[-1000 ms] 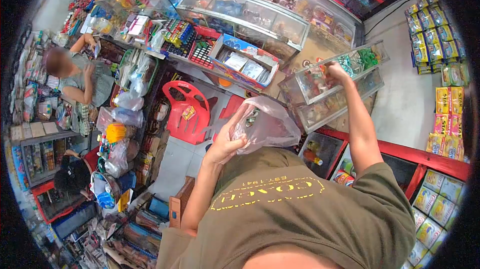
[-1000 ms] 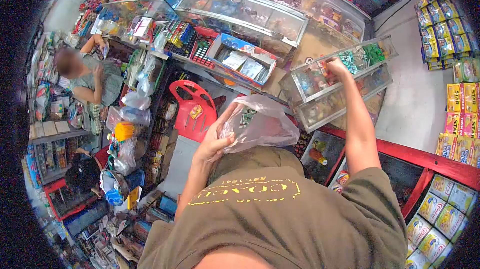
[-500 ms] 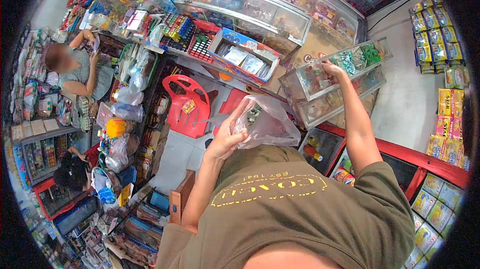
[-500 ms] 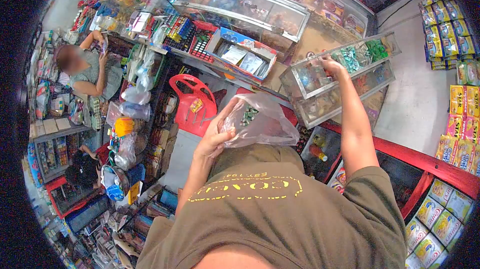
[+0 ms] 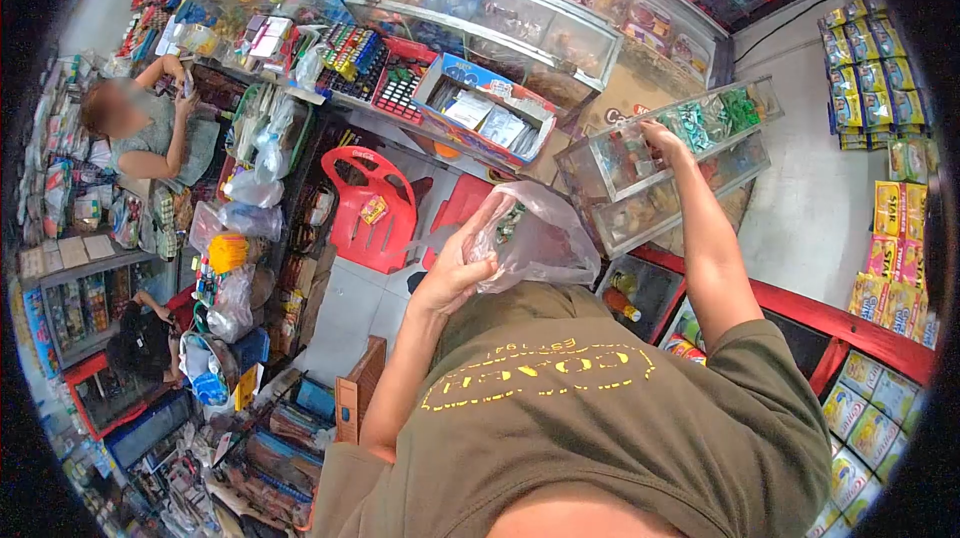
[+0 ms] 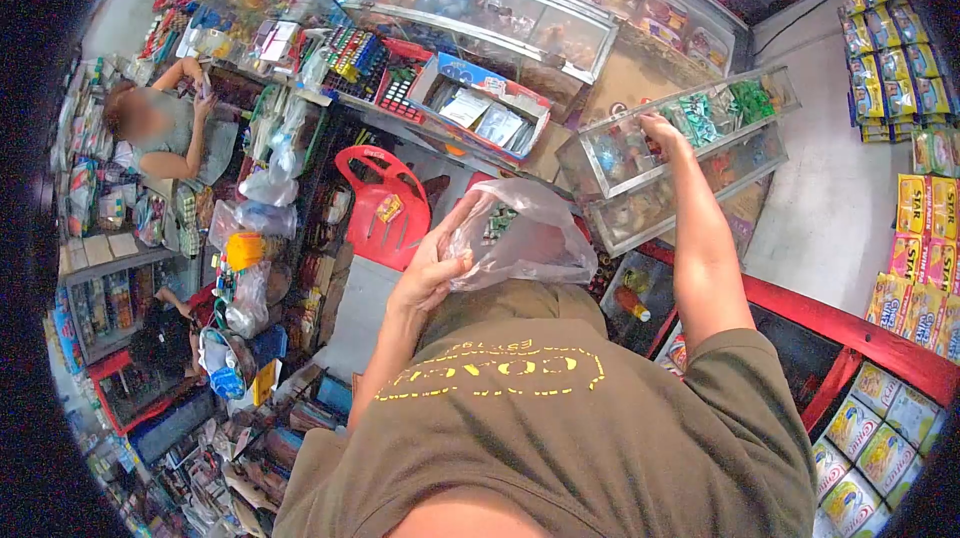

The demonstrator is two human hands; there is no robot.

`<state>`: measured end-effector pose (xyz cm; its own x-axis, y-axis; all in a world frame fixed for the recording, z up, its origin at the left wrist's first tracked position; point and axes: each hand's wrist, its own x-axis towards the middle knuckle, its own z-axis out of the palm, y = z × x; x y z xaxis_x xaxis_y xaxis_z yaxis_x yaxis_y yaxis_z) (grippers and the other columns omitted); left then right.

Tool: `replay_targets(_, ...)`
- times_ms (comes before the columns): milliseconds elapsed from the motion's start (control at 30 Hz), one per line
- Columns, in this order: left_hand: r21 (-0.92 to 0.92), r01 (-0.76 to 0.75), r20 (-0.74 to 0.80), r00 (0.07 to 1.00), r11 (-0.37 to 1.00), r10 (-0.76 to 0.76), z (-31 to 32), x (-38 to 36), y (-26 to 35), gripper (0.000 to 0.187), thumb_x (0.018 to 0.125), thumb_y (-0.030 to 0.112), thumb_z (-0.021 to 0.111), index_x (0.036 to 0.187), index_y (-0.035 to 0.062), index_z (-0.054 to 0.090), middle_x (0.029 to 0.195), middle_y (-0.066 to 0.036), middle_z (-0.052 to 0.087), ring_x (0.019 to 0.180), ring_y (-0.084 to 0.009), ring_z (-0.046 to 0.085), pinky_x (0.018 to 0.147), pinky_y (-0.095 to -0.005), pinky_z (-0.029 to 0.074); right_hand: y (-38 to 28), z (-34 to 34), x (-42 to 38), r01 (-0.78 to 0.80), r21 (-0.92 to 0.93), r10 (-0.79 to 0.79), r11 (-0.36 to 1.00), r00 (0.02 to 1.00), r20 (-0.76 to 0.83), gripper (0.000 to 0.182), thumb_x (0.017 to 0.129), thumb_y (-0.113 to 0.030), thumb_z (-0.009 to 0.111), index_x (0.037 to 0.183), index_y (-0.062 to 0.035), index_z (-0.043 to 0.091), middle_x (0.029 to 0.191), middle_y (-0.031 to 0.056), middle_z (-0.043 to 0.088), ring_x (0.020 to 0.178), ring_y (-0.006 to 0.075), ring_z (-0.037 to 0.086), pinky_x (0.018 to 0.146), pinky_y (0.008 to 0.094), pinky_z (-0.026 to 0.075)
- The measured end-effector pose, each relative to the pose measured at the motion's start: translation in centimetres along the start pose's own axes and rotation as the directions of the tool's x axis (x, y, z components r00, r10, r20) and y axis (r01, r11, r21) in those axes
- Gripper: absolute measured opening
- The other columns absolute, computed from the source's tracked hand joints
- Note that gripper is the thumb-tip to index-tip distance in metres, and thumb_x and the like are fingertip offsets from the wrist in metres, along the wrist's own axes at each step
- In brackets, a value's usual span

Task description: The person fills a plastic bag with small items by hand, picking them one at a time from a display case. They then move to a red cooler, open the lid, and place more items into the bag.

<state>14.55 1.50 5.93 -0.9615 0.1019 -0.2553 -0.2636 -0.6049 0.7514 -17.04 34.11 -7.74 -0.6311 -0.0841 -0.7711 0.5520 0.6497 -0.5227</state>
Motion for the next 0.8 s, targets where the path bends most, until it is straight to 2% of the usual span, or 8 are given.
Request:
replay_targets(133, 0.000, -0.011, 0.021, 1.000, 1.000, 0.011, -0.4, 0.1, -0.4, 0.099, 0.065, 0.025, 0.077, 0.144, -0.0025, 0.023, 0.148, -0.015, 0.028, 0.137, -0.0213, 0.026, 0.111, -0.0311, 0.019, 0.2, 0.5, 0.2, 0.046, 0.123, -0.038, 0.991, 0.997, -0.063, 0.044, 0.091, -0.043, 0.047, 0.123, -0.0130, 0.050, 0.112, 0.0121, 0.056, 0.089, 0.0268, 0.062, 0.067, 0.0494, 0.051)
replay_targets(200, 0.003, -0.021, 0.030, 0.999, 1.000, 0.021, -0.5, 0.3, -0.5, 0.098, 0.066, 0.024, 0.076, 0.144, -0.0022, 0.023, 0.148, -0.015, 0.028, 0.137, -0.0213, 0.027, 0.111, -0.0312, 0.020, -0.2, -0.4, -0.3, -0.064, 0.115, 0.058, 0.991, 0.997, 0.058, 0.046, 0.090, -0.046, 0.048, 0.122, -0.0135, 0.051, 0.114, 0.0113, 0.055, 0.096, 0.0266, 0.059, 0.070, 0.0468, 0.050)
replay_targets(267, 0.014, -0.021, 0.014, 1.000, 1.000, 0.021, -0.4, 0.4, -0.3, 0.098, 0.066, 0.025, 0.076, 0.144, -0.0017, 0.023, 0.147, -0.016, 0.030, 0.137, -0.0212, 0.027, 0.111, -0.0313, 0.020, -1.3, 0.5, -2.2, -0.025, -0.034, 0.024, 0.999, 0.999, -0.025, 0.041, 0.091, -0.038, 0.044, 0.123, -0.0142, 0.054, 0.124, 0.0081, 0.053, 0.112, 0.0220, 0.050, 0.089, 0.0405, 0.041)
replay_targets(500, 0.006, -0.028, 0.022, 0.999, 1.000, 0.028, -0.4, 0.6, -0.5, 0.100, 0.065, 0.027, 0.078, 0.144, -0.0006, 0.023, 0.147, -0.015, 0.031, 0.137, -0.0219, 0.027, 0.111, -0.0315, 0.018, -2.9, 0.9, -4.3, -0.065, -0.145, 0.069, 0.987, 0.997, 0.026, 0.052, 0.080, -0.048, 0.060, 0.122, -0.0173, 0.056, 0.114, 0.0050, 0.055, 0.100, 0.0226, 0.051, 0.081, 0.0398, 0.042)
replay_targets(600, 0.030, -0.033, 0.015, 0.999, 0.999, 0.032, -0.4, 0.7, -0.5, 0.101, 0.065, 0.029, 0.078, 0.144, -0.0006, 0.024, 0.147, -0.015, 0.030, 0.137, -0.0225, 0.026, 0.112, -0.0318, 0.017, -2.9, 0.9, -4.4, -0.060, -0.255, 0.064, 0.965, 0.998, 0.006, 0.077, 0.074, -0.064, 0.059, 0.133, -0.0179, 0.044, 0.127, 0.0122, 0.048, 0.098, 0.0287, 0.051, 0.080, 0.0453, 0.043)
replay_targets(667, 0.028, -0.029, 0.021, 0.999, 0.999, 0.029, -0.3, 0.7, -0.4, 0.102, 0.065, 0.031, 0.079, 0.144, -0.0007, 0.023, 0.147, -0.016, 0.030, 0.138, -0.0229, 0.025, 0.112, -0.0323, 0.016, -3.7, 1.0, -6.2, 0.016, -0.186, -0.007, 0.982, 0.999, 0.052, 0.052, 0.073, -0.055, 0.064, 0.111, -0.0197, 0.060, 0.093, 0.0045, 0.052, 0.080, 0.0189, 0.048, 0.067, 0.0346, 0.039)
replay_targets(700, 0.027, -0.029, 0.026, 0.999, 0.999, 0.028, -0.2, 0.8, -0.4, 0.102, 0.065, 0.031, 0.079, 0.144, -0.0007, 0.023, 0.147, -0.016, 0.030, 0.138, -0.0229, 0.025, 0.112, -0.0323, 0.016, -3.5, 0.7, -5.9, 0.015, -0.185, -0.006, 0.983, 0.999, 0.047, 0.052, 0.073, -0.055, 0.064, 0.111, -0.0197, 0.060, 0.093, 0.0045, 0.052, 0.080, 0.0189, 0.048, 0.067, 0.0346, 0.039)
replay_targets(800, 0.018, -0.040, 0.034, 0.999, 0.999, 0.039, 0.0, 0.9, -0.4, 0.102, 0.065, 0.031, 0.079, 0.144, -0.0009, 0.023, 0.148, -0.016, 0.030, 0.138, -0.0230, 0.024, 0.112, -0.0323, 0.015, -1.1, -1.0, -0.7, -0.092, -0.274, 0.133, 0.957, 0.982, 0.135, 0.071, 0.076, -0.056, 0.062, 0.132, -0.0175, 0.044, 0.120, 0.0098, 0.051, 0.095, 0.0258, 0.054, 0.075, 0.0441, 0.046)
